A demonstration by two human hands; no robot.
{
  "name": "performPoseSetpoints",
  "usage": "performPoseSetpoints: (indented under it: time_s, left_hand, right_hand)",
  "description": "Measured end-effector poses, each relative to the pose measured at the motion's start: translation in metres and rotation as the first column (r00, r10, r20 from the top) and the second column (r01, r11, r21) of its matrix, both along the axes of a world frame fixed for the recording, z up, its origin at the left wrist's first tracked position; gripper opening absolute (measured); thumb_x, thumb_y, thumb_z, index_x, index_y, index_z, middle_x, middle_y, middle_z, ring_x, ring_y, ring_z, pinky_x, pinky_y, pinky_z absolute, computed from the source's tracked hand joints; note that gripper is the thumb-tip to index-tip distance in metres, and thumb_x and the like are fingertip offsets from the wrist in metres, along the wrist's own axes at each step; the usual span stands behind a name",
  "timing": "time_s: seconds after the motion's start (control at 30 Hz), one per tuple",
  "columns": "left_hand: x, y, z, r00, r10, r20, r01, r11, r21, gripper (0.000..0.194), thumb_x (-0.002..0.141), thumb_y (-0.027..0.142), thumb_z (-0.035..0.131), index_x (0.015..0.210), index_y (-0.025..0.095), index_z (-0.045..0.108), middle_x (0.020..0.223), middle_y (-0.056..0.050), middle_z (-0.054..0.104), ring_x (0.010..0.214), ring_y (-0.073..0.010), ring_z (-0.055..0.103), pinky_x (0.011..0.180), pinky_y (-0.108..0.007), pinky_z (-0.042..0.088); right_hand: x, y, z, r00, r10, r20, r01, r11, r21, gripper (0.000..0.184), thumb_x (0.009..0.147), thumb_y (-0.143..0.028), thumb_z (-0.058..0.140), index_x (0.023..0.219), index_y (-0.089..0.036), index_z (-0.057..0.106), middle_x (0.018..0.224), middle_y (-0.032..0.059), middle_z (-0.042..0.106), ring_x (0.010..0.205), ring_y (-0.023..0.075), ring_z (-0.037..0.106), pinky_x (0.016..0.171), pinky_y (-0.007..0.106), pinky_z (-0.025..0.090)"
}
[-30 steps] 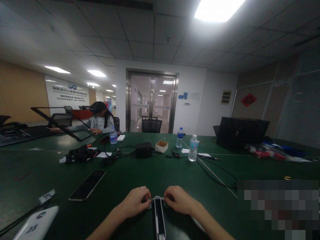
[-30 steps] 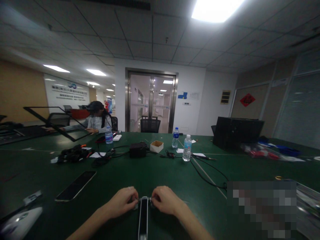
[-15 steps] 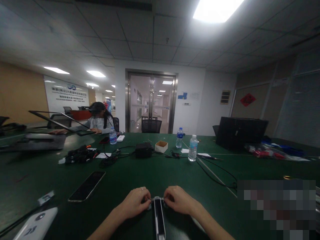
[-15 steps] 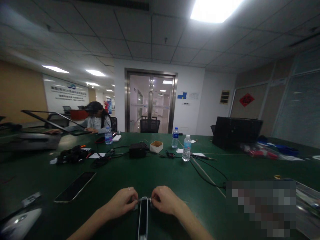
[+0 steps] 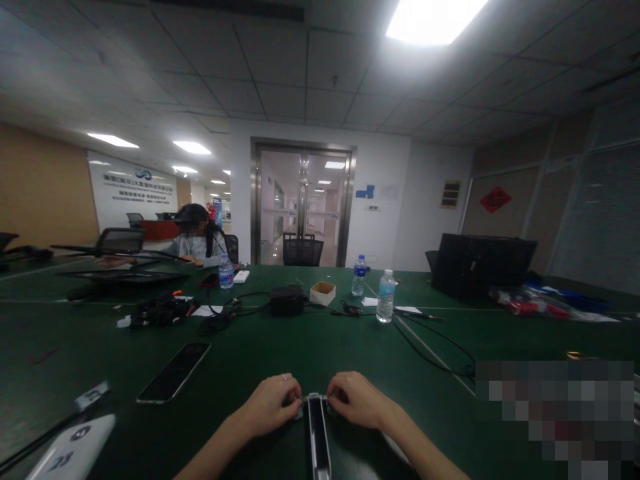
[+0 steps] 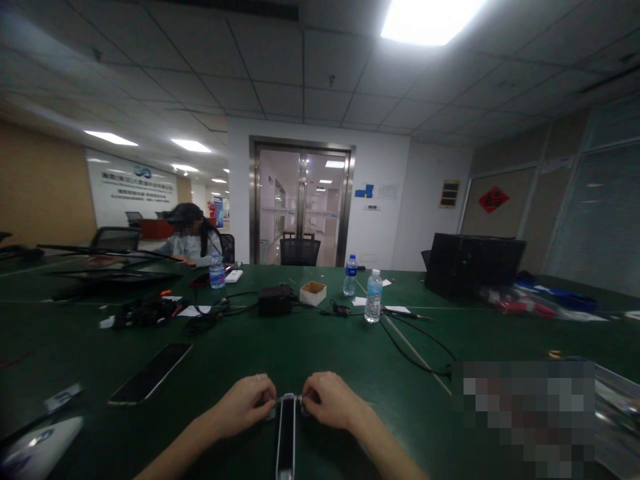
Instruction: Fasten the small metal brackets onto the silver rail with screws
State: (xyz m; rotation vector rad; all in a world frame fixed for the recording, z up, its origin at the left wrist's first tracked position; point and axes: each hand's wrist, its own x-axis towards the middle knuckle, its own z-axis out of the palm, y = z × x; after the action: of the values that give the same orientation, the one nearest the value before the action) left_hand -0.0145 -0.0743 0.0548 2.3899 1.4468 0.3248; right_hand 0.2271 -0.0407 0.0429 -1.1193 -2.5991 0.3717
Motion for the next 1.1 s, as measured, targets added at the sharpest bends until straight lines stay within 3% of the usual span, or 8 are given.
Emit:
performPoseSetpoints:
  time_s: [0.5, 0.83, 1.1]
  left_hand:
    - [-0.0025, 0.0027, -0.0051, 1.000, -0.016, 0.018, 0.015, 0.998, 0.056, 0.013, 0.089, 0.026, 0.052, 0.094, 0.019, 0.063, 0.092, -0.002, 0.062, 0.083, -0.0168, 0.058, 0.070, -0.025, 0.041]
    - [-0.0033, 0.0010, -0.0039, 1.000, -0.001, 0.026, -0.001, 0.999, 0.043, 0.015, 0.091, 0.028, 0.051, 0.096, 0.020, 0.063, 0.097, -0.002, 0.062, 0.086, -0.0172, 0.058, 0.072, -0.026, 0.042]
    - [-0.0042, 0.0037, -0.0073, 1.000, -0.003, 0.024, 0.002, 1.000, 0.029, 0.017, 0.092, 0.030, 0.050, 0.096, 0.020, 0.063, 0.095, -0.002, 0.061, 0.084, -0.0169, 0.057, 0.070, -0.026, 0.042]
  right_hand:
    - [0.0009, 0.0033, -0.0027, 1.000, -0.006, 0.007, 0.006, 1.000, -0.001, 0.020, 0.085, -0.024, 0.053, 0.093, -0.018, 0.070, 0.088, 0.0044, 0.068, 0.077, 0.0149, 0.062, 0.069, 0.022, 0.043]
    - [0.0014, -0.0002, 0.0028, 1.000, 0.004, -0.010, -0.004, 1.000, -0.009, 0.019, 0.086, -0.025, 0.053, 0.092, -0.018, 0.069, 0.087, 0.0041, 0.068, 0.075, 0.0142, 0.061, 0.066, 0.021, 0.042]
    - [0.0018, 0.0036, -0.0025, 1.000, -0.004, -0.017, 0.003, 1.000, -0.012, 0.017, 0.084, -0.024, 0.055, 0.092, -0.018, 0.069, 0.086, 0.0033, 0.067, 0.073, 0.0133, 0.060, 0.064, 0.020, 0.041]
